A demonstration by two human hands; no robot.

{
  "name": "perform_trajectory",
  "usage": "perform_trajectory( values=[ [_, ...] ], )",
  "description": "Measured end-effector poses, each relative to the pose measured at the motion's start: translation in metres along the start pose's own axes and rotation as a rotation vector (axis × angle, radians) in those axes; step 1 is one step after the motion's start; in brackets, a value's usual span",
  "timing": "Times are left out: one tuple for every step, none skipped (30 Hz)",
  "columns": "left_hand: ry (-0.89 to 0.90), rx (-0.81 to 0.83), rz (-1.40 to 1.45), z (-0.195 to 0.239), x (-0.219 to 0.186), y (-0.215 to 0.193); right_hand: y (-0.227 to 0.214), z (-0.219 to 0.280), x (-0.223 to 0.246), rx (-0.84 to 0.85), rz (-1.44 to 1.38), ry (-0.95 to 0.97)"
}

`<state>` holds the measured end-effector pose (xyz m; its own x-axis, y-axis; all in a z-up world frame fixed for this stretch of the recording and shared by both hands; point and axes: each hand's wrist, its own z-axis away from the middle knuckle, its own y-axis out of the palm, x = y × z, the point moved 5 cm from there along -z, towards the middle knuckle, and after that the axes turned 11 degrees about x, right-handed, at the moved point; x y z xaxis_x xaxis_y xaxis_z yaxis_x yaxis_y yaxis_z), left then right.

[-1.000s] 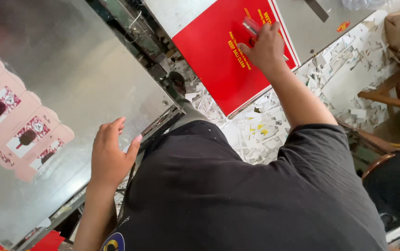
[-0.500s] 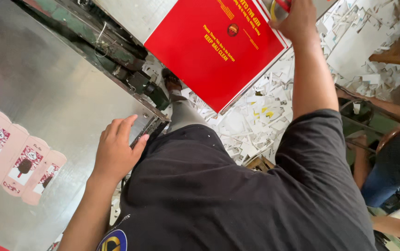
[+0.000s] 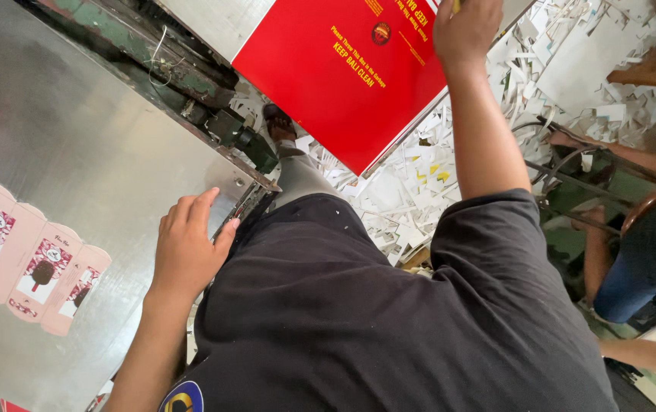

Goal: The person prepares printed packaging materials by applying adhesive tape, cutting along edges with a utility knife, and folding the red cardboard sheets into boxes.

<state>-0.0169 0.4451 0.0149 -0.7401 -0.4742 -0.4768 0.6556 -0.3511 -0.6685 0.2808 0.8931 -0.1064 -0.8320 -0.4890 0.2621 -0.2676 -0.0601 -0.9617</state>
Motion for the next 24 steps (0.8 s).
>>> perform_trajectory(
  values=[
    [0.004, 0.007, -0.001, 0.003, 0.001, 0.0, 0.005, 0.014, 0.001, 0.002, 0.002, 0.007],
    [0.002, -0.002, 0.017, 0.005, 0.002, -0.001, 0.013, 0.027, -0.008, 0.081, -0.04, 0.214],
    [0.0, -0.01, 0.035, 0.008, 0.003, -0.002, 0.021, 0.042, -0.017, 0.162, -0.085, 0.419],
    [-0.001, -0.009, 0.035, 0.01, 0.005, 0.0, 0.021, 0.053, -0.018, 0.164, -0.085, 0.42],
    [0.011, -0.017, 0.03, 0.012, 0.006, 0.001, 0.026, 0.064, -0.018, 0.254, -0.221, 0.394],
    [0.026, -0.028, 0.025, 0.013, 0.008, 0.002, 0.031, 0.074, -0.018, 0.339, -0.357, 0.363],
    [0.027, -0.031, 0.024, 0.014, 0.01, 0.003, 0.031, 0.079, -0.017, 0.337, -0.357, 0.362],
    [0.017, -0.01, 0.025, 0.017, 0.011, 0.005, 0.032, 0.084, -0.012, 0.376, -0.285, 0.299],
    [0.007, 0.011, 0.025, 0.02, 0.013, 0.007, 0.033, 0.09, -0.008, 0.414, -0.213, 0.237],
    [0.005, 0.016, 0.03, 0.023, 0.015, 0.011, 0.032, 0.095, -0.005, 0.421, -0.211, 0.238],
    [0.041, -0.002, 0.025, 0.026, 0.016, 0.014, 0.033, 0.101, -0.005, 0.465, -0.155, 0.319],
    [0.077, -0.028, 0.016, 0.028, 0.019, 0.016, 0.037, 0.103, -0.004, 0.503, -0.103, 0.395],
    [0.073, -0.031, 0.017, 0.033, 0.022, 0.018, 0.041, 0.112, 0.008, 0.504, -0.103, 0.39],
    [0.092, -0.036, 0.012, 0.039, 0.024, 0.02, 0.041, 0.121, 0.026, 0.416, -0.083, 0.252],
    [0.111, -0.04, 0.007, 0.046, 0.026, 0.023, 0.04, 0.132, 0.045, 0.329, -0.063, 0.114],
    [0.106, -0.04, 0.006, 0.055, 0.031, 0.025, 0.04, 0.15, 0.068, 0.331, -0.066, 0.111],
    [0.122, -0.067, -0.005, 0.064, 0.035, 0.027, 0.049, 0.171, 0.093, 0.528, 0.0, 0.076],
    [0.144, -0.092, -0.018, 0.072, 0.039, 0.029, 0.056, 0.194, 0.116, 0.72, 0.067, 0.042],
    [0.144, -0.092, -0.02, 0.082, 0.044, 0.031, 0.064, 0.207, 0.122, 0.719, 0.066, 0.043],
    [0.128, -0.081, -0.009, 0.093, 0.05, 0.035, 0.071, 0.223, 0.129, 0.735, 0.083, 0.017],
    [0.112, -0.071, 0.001, 0.103, 0.056, 0.039, 0.079, 0.238, 0.136, 0.75, 0.099, -0.009],
    [0.11, -0.071, 0.001, 0.115, 0.062, 0.045, 0.077, 0.238, 0.133, 0.752, 0.098, -0.011],
    [0.102, -0.076, 0.004, 0.127, 0.068, 0.051, 0.075, 0.237, 0.131, 0.724, 0.063, -0.023],
    [0.091, -0.08, 0.006, 0.139, 0.075, 0.057, 0.073, 0.237, 0.131, 0.699, 0.025, -0.035]
  ],
)
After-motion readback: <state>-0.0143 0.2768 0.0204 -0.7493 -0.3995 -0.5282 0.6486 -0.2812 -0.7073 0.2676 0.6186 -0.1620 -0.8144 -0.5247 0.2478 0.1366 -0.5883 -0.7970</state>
